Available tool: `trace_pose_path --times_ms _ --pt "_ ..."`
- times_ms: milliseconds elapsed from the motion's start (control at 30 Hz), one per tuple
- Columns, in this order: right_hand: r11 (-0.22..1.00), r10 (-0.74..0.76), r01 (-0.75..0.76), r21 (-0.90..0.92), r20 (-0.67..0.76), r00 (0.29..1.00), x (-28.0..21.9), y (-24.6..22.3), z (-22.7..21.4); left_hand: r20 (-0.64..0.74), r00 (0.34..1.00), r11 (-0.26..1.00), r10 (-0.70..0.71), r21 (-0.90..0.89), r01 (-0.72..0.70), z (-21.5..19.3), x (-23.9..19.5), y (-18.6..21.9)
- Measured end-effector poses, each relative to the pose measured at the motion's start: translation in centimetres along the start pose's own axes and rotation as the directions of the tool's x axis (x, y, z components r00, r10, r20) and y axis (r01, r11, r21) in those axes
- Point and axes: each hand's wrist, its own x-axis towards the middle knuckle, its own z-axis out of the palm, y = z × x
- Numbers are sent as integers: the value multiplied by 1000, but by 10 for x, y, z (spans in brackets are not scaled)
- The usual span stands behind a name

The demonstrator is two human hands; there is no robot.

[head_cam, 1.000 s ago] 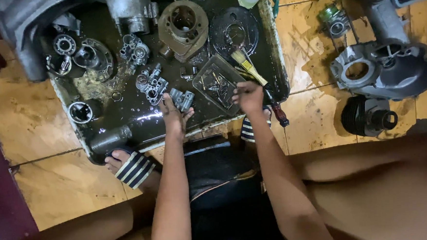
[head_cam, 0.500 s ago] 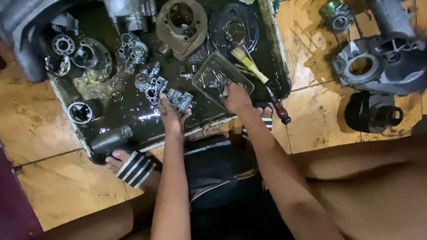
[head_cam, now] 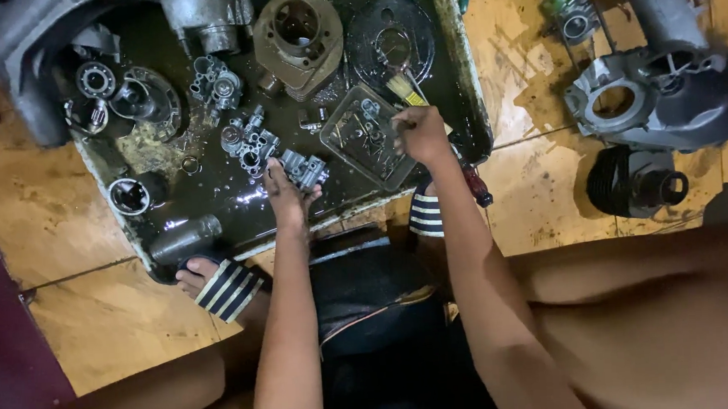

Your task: Cleaning small engine components using a brush and solvent in a metal tray on the floor.

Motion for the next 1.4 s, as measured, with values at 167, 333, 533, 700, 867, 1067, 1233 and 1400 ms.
trace_pose_path --times_ms 167,333,533,700,867,1067,1233,1400 --pt "996 78 -74 -52 64 995 1 -1 1 -8 1000 1000 -6 9 6 -2 5 -4" --pt "979 140 -129 -156 58 989 10 17 -6 -38 999 1000 -14 1 14 1 12 -7" --pt "983 184 -182 -29 108 977 -12 -4 -15 -30 999 1000 -13 3 13 1 4 -2" --pt "971 206 -216 100 101 973 -19 -14 -14 -26 1000 1000 9 -21 -9 0 7 -5" --pt "985 172 -170 -24 116 978 -17 8 2 -23 1000 1000 5 -17 -5 2 1 -1" --pt "982 173 -167 -83 60 983 -34 -2 28 -22 1000 1000 2 2 -2 1 6 -2" --pt "984 133 -120 -131 89 987 -13 52 54 -15 1000 1000 13 21 -13 0 7 -5" --pt "969 86 -99 -226 -66 994 -24 29 35 3 1000 1000 17 26 -17 2 -1 0"
